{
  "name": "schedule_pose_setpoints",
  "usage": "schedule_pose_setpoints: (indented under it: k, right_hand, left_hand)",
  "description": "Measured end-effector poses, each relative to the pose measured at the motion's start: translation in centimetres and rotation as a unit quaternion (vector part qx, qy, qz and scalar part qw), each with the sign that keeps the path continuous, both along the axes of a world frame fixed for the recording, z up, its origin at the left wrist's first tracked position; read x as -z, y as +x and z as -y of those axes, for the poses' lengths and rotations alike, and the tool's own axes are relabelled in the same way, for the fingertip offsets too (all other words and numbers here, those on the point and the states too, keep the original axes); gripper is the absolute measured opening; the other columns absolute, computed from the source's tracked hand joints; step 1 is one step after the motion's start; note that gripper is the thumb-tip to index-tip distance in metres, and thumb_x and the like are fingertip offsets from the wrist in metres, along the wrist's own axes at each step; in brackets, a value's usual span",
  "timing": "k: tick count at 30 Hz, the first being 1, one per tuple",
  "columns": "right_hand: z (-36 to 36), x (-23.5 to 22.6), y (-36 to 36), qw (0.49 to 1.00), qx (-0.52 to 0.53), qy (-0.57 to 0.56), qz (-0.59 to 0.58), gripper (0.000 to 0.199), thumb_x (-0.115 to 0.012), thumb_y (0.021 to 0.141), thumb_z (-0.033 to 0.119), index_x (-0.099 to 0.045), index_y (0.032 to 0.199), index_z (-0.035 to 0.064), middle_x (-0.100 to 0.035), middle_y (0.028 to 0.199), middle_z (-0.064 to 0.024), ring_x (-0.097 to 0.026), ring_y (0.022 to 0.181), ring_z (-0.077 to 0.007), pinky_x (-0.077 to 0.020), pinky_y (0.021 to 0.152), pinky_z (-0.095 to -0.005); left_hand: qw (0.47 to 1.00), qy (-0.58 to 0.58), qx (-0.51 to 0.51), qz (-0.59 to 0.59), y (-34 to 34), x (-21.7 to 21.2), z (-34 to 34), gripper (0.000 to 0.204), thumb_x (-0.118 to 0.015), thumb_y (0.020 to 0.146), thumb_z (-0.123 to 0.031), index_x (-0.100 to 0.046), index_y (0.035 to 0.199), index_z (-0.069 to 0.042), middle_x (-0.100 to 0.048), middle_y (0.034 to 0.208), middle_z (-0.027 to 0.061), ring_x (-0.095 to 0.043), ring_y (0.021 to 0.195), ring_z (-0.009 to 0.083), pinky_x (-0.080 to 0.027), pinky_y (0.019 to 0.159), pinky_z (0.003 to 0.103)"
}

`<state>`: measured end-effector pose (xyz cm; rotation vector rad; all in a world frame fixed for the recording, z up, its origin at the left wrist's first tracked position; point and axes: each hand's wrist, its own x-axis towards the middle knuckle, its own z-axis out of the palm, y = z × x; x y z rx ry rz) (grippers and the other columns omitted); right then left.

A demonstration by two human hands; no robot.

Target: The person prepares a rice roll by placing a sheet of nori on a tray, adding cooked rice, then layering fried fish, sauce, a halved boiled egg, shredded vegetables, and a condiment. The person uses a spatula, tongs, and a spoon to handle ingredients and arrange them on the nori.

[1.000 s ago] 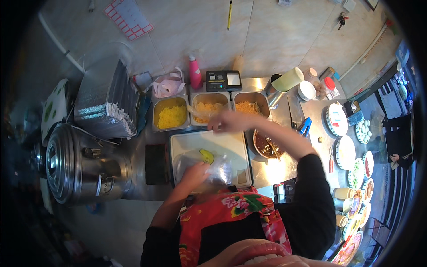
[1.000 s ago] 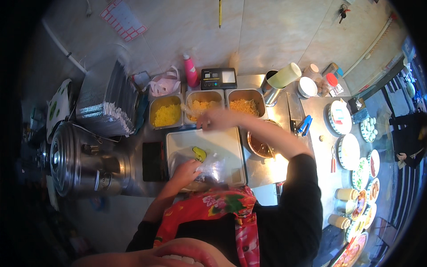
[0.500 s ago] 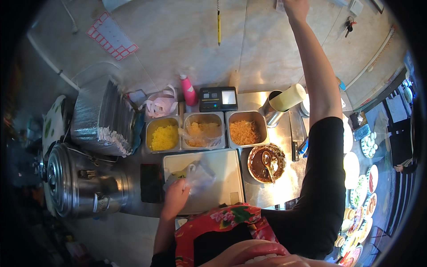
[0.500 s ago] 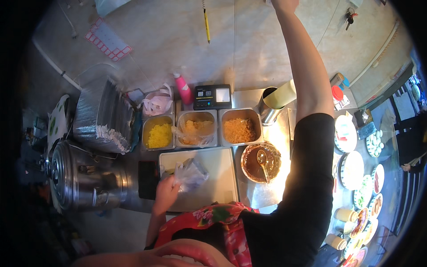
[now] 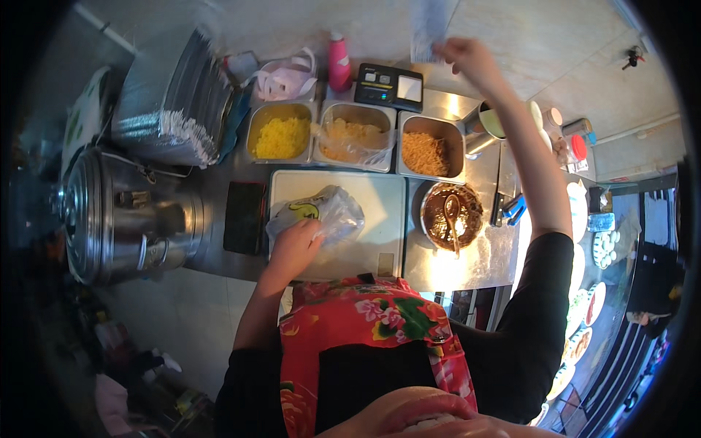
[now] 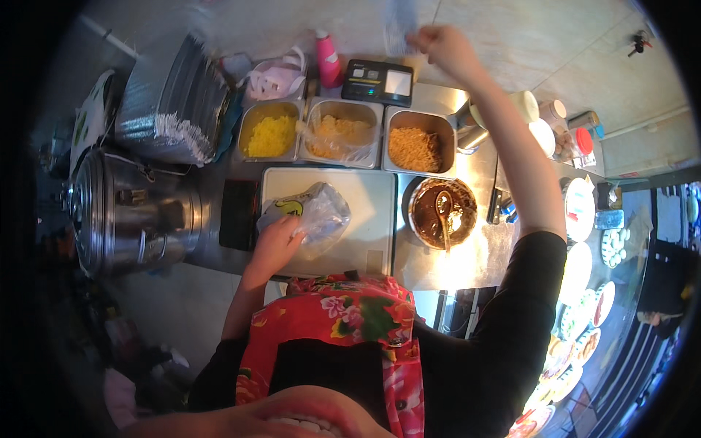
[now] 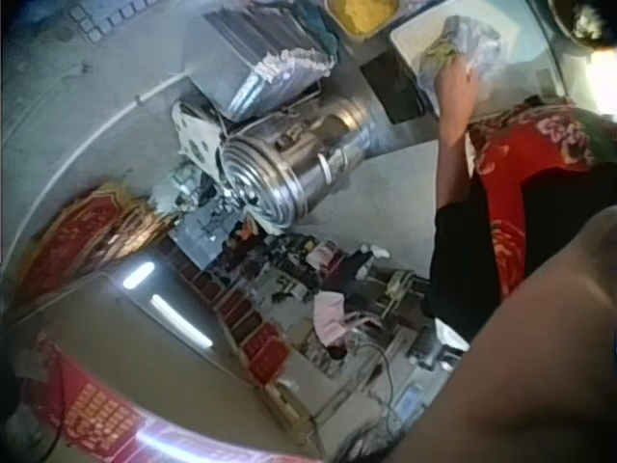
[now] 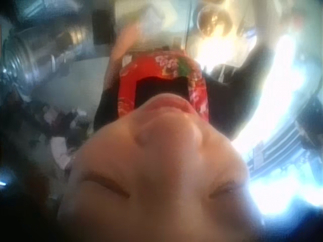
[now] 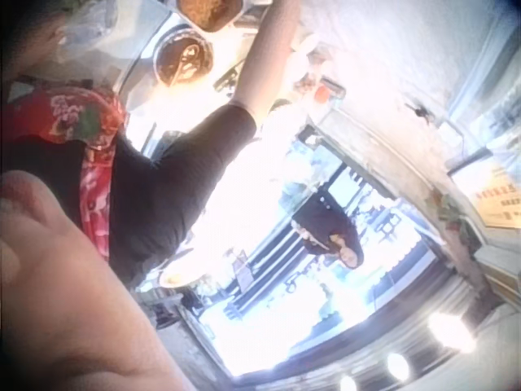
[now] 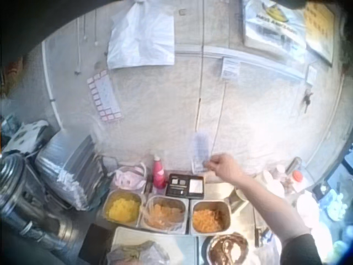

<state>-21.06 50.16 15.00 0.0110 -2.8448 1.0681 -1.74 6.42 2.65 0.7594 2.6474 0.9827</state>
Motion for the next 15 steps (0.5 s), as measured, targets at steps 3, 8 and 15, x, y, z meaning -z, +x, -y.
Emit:
schedule_pose_setpoints:
  k: [3,8,15]
  right_hand:
    - [2.4,7.7,-1.3,0.942,0.009,0.279,-0.189,0.019,-0.058,0.091,0.019,-0.074,0.097,0.0105,-0.071,0.088,-0.0135,-0.065,0.084,-0.0325,-0.0525,0.078,-0.0437]
    - [4.5,16.9,-0.7,0.947,0.002,0.307,-0.093,0.025,-0.058,0.086,0.013,-0.073,0.106,0.0147,-0.072,0.104,-0.0099,-0.065,0.098,-0.0317,-0.05,0.086,-0.0445]
    - [5.7,20.1,1.5,0.936,0.072,0.305,-0.16,0.027,-0.056,0.088,0.014,-0.066,0.112,0.0109,-0.067,0.123,-0.0015,-0.061,0.11,-0.0251,-0.0422,0.094,-0.0462]
  left_hand:
    - [0.999,0.032,0.0,-0.011,0.4,-0.6,0.3,0.019,-0.065,0.088,-0.015,-0.059,0.097,0.0,-0.06,0.088,0.0206,-0.06,0.08,0.041,-0.049,0.067,0.045]
    - [1.0,0.001,0.007,0.023,1.5,-0.9,0.7,0.017,-0.066,0.086,-0.014,-0.061,0.098,-0.003,-0.061,0.09,0.0175,-0.061,0.082,0.0391,-0.049,0.068,0.045]
    - [0.994,0.063,-0.086,-0.025,1.6,0.2,0.1,0.016,-0.069,0.085,-0.009,-0.062,0.097,0.0,-0.06,0.09,0.0168,-0.061,0.078,0.0368,-0.049,0.067,0.041]
